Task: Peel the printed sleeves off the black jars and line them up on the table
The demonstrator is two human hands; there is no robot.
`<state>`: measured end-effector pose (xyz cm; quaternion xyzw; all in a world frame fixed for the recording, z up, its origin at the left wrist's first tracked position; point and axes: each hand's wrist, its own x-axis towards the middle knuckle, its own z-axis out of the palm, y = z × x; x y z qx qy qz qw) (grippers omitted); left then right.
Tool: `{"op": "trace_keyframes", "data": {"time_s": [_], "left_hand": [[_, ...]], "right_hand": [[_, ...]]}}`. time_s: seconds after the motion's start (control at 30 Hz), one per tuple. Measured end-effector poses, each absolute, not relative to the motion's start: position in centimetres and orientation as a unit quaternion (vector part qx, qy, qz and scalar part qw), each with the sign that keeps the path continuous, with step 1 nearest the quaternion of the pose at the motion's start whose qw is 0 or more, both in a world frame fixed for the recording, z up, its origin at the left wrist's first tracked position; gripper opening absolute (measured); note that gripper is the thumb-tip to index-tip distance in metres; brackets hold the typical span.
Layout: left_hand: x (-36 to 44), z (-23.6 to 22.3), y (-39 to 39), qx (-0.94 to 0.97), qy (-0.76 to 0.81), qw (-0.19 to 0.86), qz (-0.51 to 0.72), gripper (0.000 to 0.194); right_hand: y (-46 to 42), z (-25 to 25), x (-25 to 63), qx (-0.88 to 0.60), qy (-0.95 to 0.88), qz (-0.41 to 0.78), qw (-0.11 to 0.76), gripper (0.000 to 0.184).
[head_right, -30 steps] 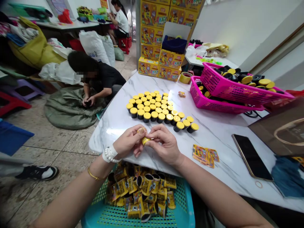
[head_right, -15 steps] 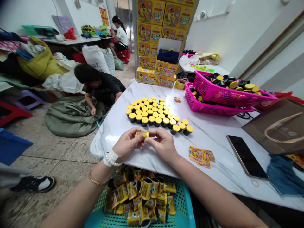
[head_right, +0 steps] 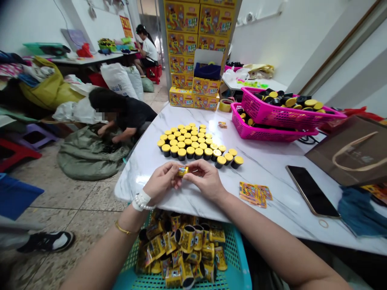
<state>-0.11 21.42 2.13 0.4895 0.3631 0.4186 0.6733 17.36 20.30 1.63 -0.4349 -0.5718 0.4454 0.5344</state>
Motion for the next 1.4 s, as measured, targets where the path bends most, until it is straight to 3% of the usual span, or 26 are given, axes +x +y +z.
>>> {"op": "trace_keyframes", "data": {"time_s": [0.2, 0.47, 0.63, 0.93, 1.0, 1.07, 1.13, 1.2, 1.3, 1.4], "left_hand": [[-0.2, 2.3, 21.7, 0.561, 0.386, 0.603, 0.416, 0.034], [-0.1, 2.8, 21.6, 0.491, 0.375, 0.68, 0.394, 0.048], [-0.1, 3.4, 21.1, 0.515, 0.396, 0.666, 0.367, 0.053], [-2.9, 1.5, 11.3, 0.456, 0.464, 0.703, 0.288, 0.056], [-4.0, 0.3, 9.6, 0.519, 0.493, 0.65, 0.257, 0.053], [-4.6, -0.7, 8.5, 0.641, 0.518, 0.494, 0.276, 0.05], [-4.6, -1.1, 7.8, 0.744, 0.506, 0.297, 0.32, 0.051], [-3.8, -1.1, 7.2, 0.8, 0.464, 0.171, 0.339, 0.047], [-1.6, -1.0, 6.5, 0.87, 0.369, 0.113, 0.306, 0.044], [-0.1, -1.6, 6.2, 0.921, 0.284, 0.092, 0.249, 0.036]], "right_hand": [[20.3, 1.9, 16.6, -0.466, -0.51, 0.512, 0.51, 0.031], [20.5, 2.7, 17.4, -0.364, -0.502, 0.628, 0.471, 0.031], [19.2, 2.9, 17.1, -0.323, -0.528, 0.567, 0.544, 0.019], [11.9, 2.9, 15.7, -0.266, -0.73, 0.37, 0.51, 0.01], [10.9, 3.3, 17.1, -0.264, -0.783, 0.327, 0.46, 0.018], [10.3, 3.6, 19.8, -0.319, -0.811, 0.255, 0.419, 0.032], [10.2, 3.6, 23.8, -0.457, -0.78, 0.103, 0.416, 0.033], [10.6, 2.9, 28.0, -0.609, -0.697, -0.075, 0.372, 0.024], [11.4, 1.3, 32.8, -0.697, -0.653, -0.16, 0.249, 0.027], [11.3, 0.0, 34.5, -0.703, -0.662, -0.135, 0.222, 0.03]]}}
